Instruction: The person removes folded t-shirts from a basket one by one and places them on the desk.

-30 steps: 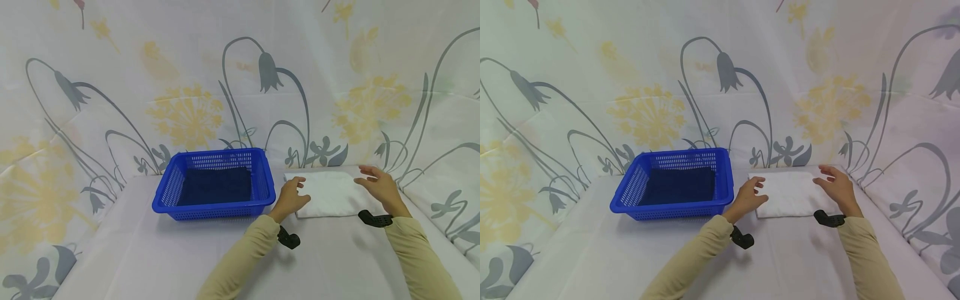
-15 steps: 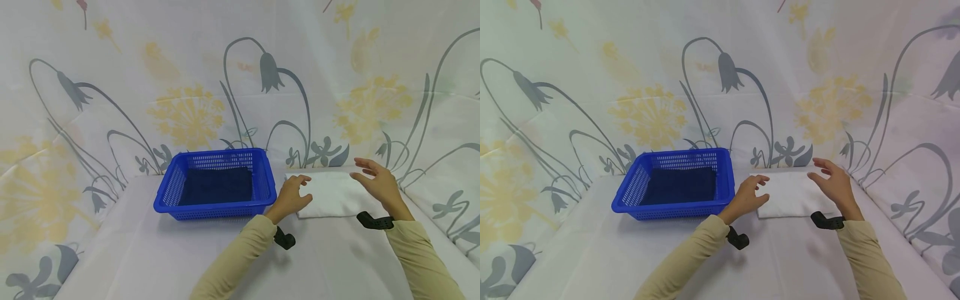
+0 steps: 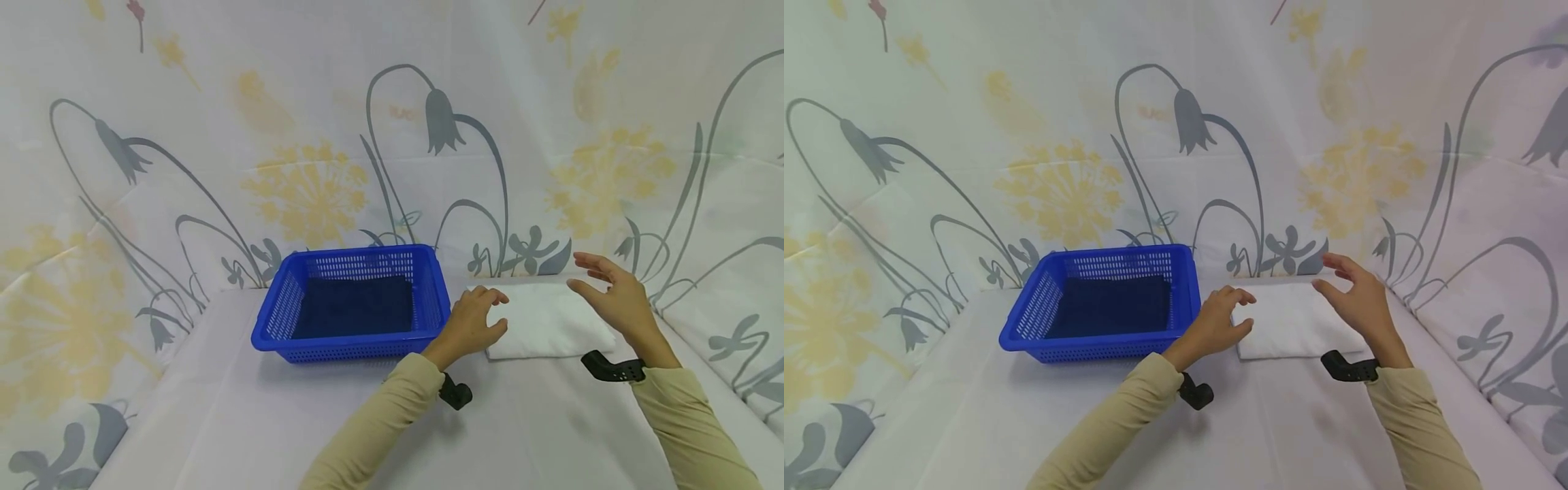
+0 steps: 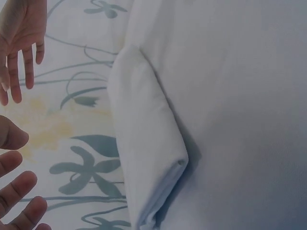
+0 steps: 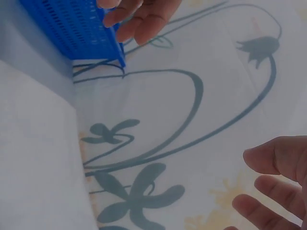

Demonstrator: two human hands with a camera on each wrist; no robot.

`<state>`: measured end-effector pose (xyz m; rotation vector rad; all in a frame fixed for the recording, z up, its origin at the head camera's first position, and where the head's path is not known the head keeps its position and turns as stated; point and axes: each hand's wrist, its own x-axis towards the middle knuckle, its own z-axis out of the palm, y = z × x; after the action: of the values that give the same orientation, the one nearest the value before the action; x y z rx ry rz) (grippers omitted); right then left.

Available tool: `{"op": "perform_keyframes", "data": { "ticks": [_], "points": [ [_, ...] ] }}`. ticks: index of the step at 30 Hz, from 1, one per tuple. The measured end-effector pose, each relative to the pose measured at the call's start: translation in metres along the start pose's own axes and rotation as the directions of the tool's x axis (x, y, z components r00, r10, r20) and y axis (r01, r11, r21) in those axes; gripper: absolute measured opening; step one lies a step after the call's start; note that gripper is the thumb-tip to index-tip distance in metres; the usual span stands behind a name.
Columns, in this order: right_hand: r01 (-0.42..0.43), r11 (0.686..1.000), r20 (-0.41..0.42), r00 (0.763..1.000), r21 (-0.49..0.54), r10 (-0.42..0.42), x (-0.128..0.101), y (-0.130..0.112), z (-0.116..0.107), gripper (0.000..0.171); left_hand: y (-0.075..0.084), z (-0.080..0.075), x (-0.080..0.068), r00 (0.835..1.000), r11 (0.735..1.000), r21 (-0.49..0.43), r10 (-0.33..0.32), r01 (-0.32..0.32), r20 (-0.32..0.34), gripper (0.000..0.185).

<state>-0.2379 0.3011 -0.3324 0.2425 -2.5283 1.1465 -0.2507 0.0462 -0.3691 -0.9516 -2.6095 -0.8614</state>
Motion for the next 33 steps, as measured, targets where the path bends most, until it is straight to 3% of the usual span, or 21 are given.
{"op": "perform_keyframes", "data": {
  "ticks": [11, 17, 29, 33],
  "points": [
    [0.09, 0.995, -0.024, 0.996, -0.039, -0.091, -0.002, -0.02, 0.003, 0.053, -0.002, -0.012, -0.006, 0.995, 0.978, 0.201, 0.077, -0.063, -0.063, 0.035],
    [0.157, 0.987, -0.028, 0.987, -0.037, -0.158, -0.001, -0.032, 0.009, 0.053, -0.004, -0.022, -0.011, 0.991, 0.969, 0.238, 0.098, -0.074, -0.091, 0.036],
    [0.284, 0.958, -0.011, 0.959, -0.025, -0.285, 0.002, -0.047, 0.026, 0.052, -0.011, -0.041, -0.021, 0.998, 0.97, 0.244, 0.018, -0.001, -0.068, 0.04],
    [0.314, 0.949, 0.004, 0.95, -0.028, -0.314, 0.003, -0.054, 0.033, 0.051, -0.014, -0.048, -0.024, 0.996, 0.969, 0.248, 0.01, 0.012, -0.089, 0.041]
  ]
}}
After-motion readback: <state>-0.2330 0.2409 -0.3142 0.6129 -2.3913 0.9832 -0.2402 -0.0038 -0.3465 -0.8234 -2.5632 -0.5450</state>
